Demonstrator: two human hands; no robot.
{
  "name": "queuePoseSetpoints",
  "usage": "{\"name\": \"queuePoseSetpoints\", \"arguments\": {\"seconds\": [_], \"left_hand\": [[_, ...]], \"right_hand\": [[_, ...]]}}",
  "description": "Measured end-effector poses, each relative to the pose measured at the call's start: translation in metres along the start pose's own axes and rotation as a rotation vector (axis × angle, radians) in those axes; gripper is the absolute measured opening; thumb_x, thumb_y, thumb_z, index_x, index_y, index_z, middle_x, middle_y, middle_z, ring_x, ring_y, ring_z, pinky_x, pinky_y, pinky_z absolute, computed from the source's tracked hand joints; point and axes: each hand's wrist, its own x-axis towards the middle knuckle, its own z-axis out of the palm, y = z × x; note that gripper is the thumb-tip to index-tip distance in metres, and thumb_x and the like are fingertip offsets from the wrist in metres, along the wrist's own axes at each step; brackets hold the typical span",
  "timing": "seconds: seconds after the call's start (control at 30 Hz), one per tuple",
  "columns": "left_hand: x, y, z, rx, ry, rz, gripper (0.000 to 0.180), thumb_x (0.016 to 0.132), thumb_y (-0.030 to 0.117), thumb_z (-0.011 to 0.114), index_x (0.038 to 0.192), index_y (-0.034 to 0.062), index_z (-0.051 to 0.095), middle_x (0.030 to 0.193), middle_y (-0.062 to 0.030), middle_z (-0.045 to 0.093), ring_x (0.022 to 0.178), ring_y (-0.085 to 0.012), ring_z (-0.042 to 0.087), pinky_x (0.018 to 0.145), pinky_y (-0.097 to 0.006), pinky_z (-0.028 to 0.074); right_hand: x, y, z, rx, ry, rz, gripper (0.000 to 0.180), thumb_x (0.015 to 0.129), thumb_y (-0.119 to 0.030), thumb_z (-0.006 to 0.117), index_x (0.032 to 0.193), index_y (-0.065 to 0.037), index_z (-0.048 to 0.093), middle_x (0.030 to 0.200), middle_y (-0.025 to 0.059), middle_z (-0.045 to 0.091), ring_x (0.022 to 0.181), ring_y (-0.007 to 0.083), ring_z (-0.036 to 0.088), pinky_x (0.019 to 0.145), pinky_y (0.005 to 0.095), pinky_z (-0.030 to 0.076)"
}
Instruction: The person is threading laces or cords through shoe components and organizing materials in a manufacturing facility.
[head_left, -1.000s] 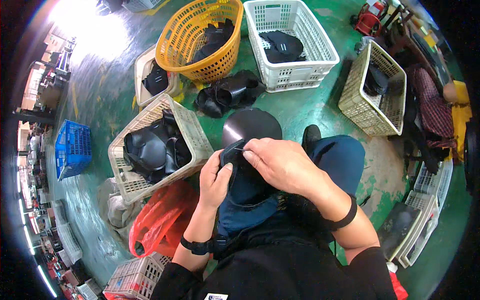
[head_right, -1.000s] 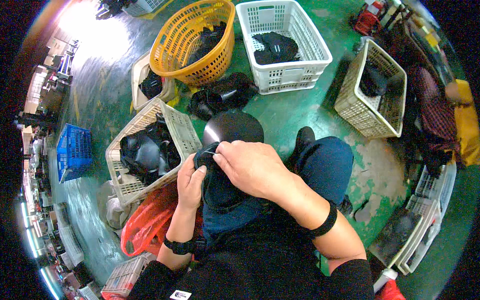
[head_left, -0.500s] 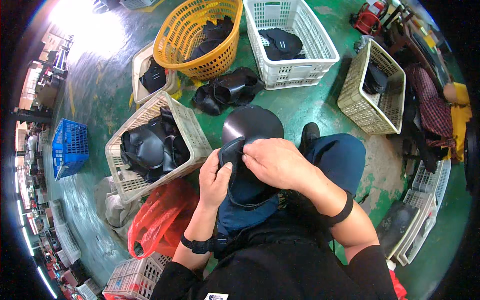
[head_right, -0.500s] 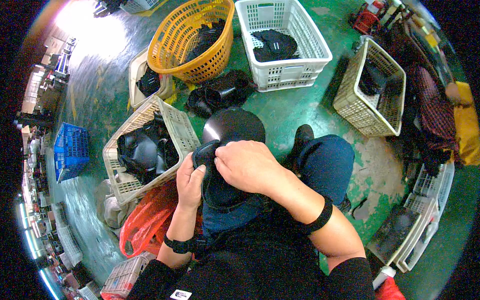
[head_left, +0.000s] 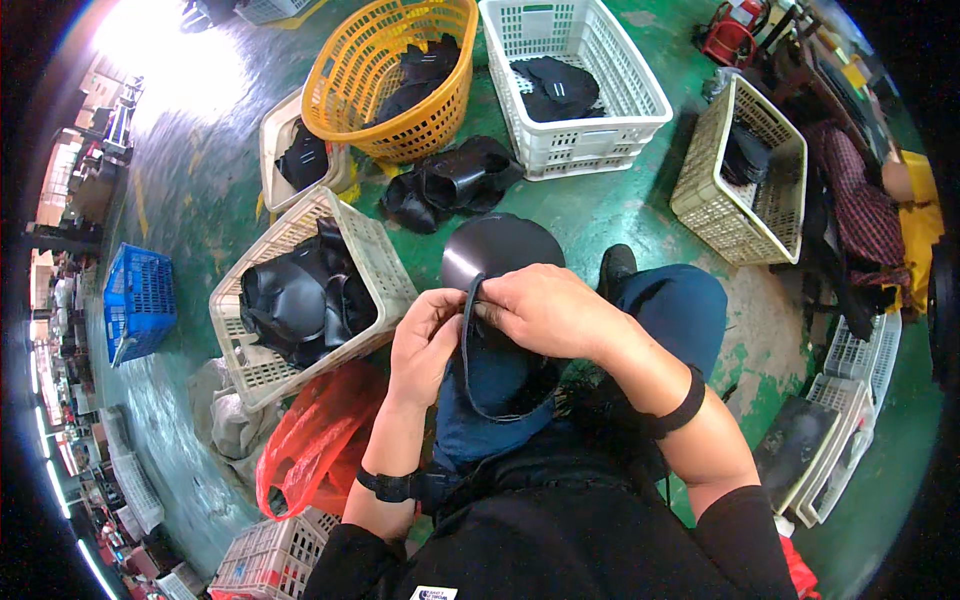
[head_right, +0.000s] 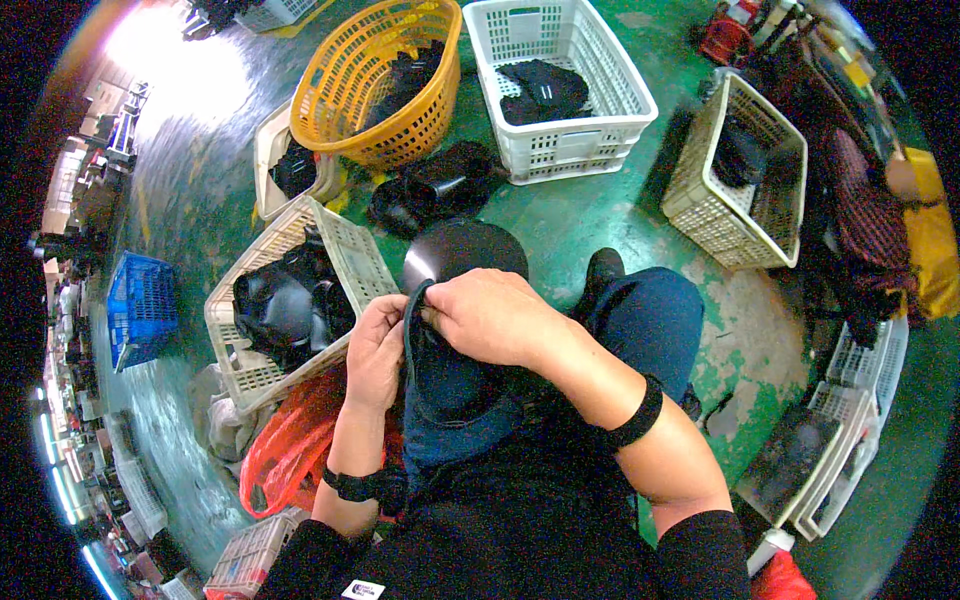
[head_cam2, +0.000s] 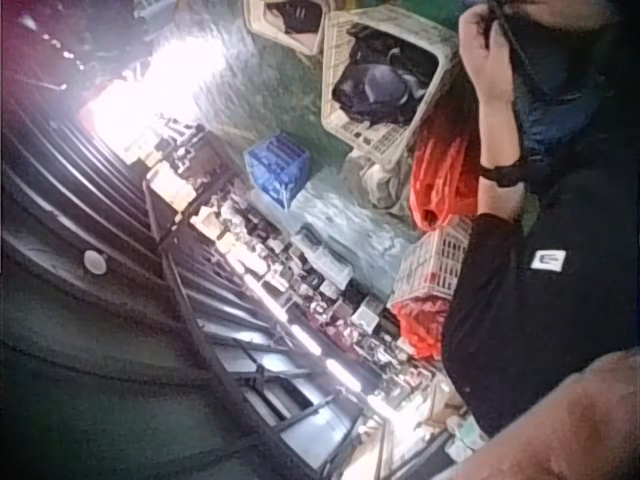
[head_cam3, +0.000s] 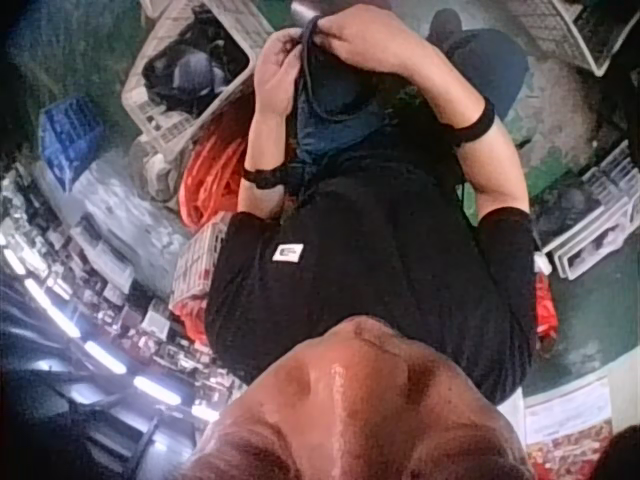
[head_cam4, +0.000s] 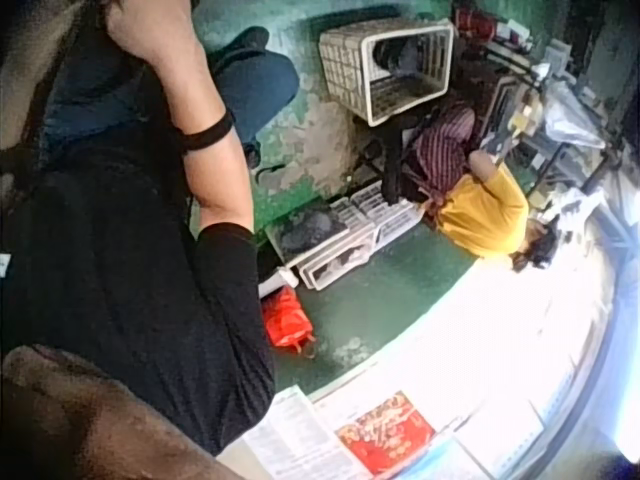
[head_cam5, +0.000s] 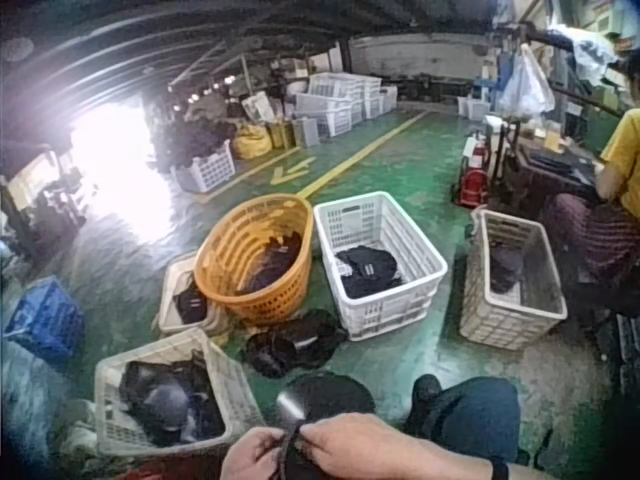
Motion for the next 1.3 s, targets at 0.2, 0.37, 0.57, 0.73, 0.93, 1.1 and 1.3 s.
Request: {"name": "queuePoseSetpoints", "arguments": {"seconds": [0.2, 0.37, 0.57, 0.73, 0.93, 1.1, 1.3], "left_hand": [[0.010, -0.004, 0.005, 0.228, 0.082, 0.236, 0.011, 0.096, -0.002, 0.053, 0.105, 0.0015, 0.060, 0.099, -0.0025, 0.059, 0.083, -0.0066, 0.055, 0.075, -0.020, 0.044], [0.004, 0.041, -0.050, -0.612, 0.149, 0.211, 0.011, 0.102, 0.022, 0.052, 0.101, 0.0115, 0.056, 0.095, -0.0051, 0.063, 0.057, -0.0052, 0.043, 0.044, -0.021, 0.030], [-0.049, 0.137, -0.119, -0.567, 0.083, 0.618, 0.011, 0.101, 0.015, 0.051, 0.106, 0.0051, 0.054, 0.074, 0.0024, 0.041, 0.054, -0.0063, 0.031, 0.046, -0.023, 0.026], [-0.049, 0.142, -0.068, -0.227, 0.108, 0.668, 0.010, 0.096, 0.012, 0.059, 0.101, 0.0042, 0.056, 0.075, 0.0012, 0.048, 0.056, -0.0072, 0.037, 0.048, -0.023, 0.032], [-0.019, 0.105, 0.055, 0.821, -0.220, 0.317, 0.029, 0.088, 0.001, 0.059, 0.117, 0.0027, 0.063, 0.075, -0.0056, 0.060, 0.065, -0.0138, 0.058, 0.060, -0.028, 0.046], [0.002, 0.058, 0.080, 0.772, -0.297, 0.154, 0.029, 0.088, -0.002, 0.055, 0.116, 0.0009, 0.061, 0.072, -0.0024, 0.056, 0.063, -0.0085, 0.050, 0.060, -0.025, 0.042], [0.008, 0.041, 0.086, 0.801, -0.259, 0.153, 0.035, 0.087, -0.002, 0.055, 0.122, 0.0020, 0.057, 0.069, -0.0024, 0.054, 0.059, -0.0082, 0.047, 0.056, -0.026, 0.039]], "right_hand": [[-0.007, -0.015, -0.004, -0.139, -0.051, 0.082, 0.023, 0.089, -0.027, 0.059, 0.092, -0.005, 0.065, 0.089, 0.0197, 0.068, 0.084, 0.0388, 0.066, 0.075, 0.0510, 0.053], [-0.036, -0.020, 0.001, -0.308, 0.288, -0.065, 0.046, 0.072, -0.014, 0.073, 0.114, -0.006, 0.057, 0.113, 0.0150, 0.059, 0.099, 0.0342, 0.061, 0.082, 0.0459, 0.052], [-0.057, -0.013, -0.009, -0.132, 0.543, 0.056, 0.055, 0.074, -0.021, 0.076, 0.122, -0.007, 0.053, 0.117, 0.0190, 0.058, 0.105, 0.0364, 0.060, 0.085, 0.0437, 0.052], [-0.061, -0.009, -0.008, 0.019, 0.372, 0.251, 0.040, 0.081, -0.031, 0.073, 0.104, -0.004, 0.054, 0.088, 0.0166, 0.067, 0.079, 0.0369, 0.067, 0.070, 0.0464, 0.053], [-0.068, 0.003, -0.004, 0.164, 0.349, 0.300, 0.029, 0.086, -0.028, 0.069, 0.085, 0.000, 0.061, 0.069, 0.0148, 0.065, 0.067, 0.0331, 0.067, 0.062, 0.0422, 0.052], [-0.079, 0.019, 0.003, 0.766, 0.276, 0.388, 0.027, 0.100, -0.023, 0.055, 0.086, -0.001, 0.061, 0.070, 0.0063, 0.065, 0.065, 0.0134, 0.063, 0.059, 0.0310, 0.052], [-0.083, 0.028, 0.012, 1.103, 0.264, 0.376, 0.023, 0.103, -0.025, 0.051, 0.093, -0.005, 0.060, 0.077, 0.0019, 0.064, 0.070, 0.0111, 0.062, 0.065, 0.0275, 0.053]]}}
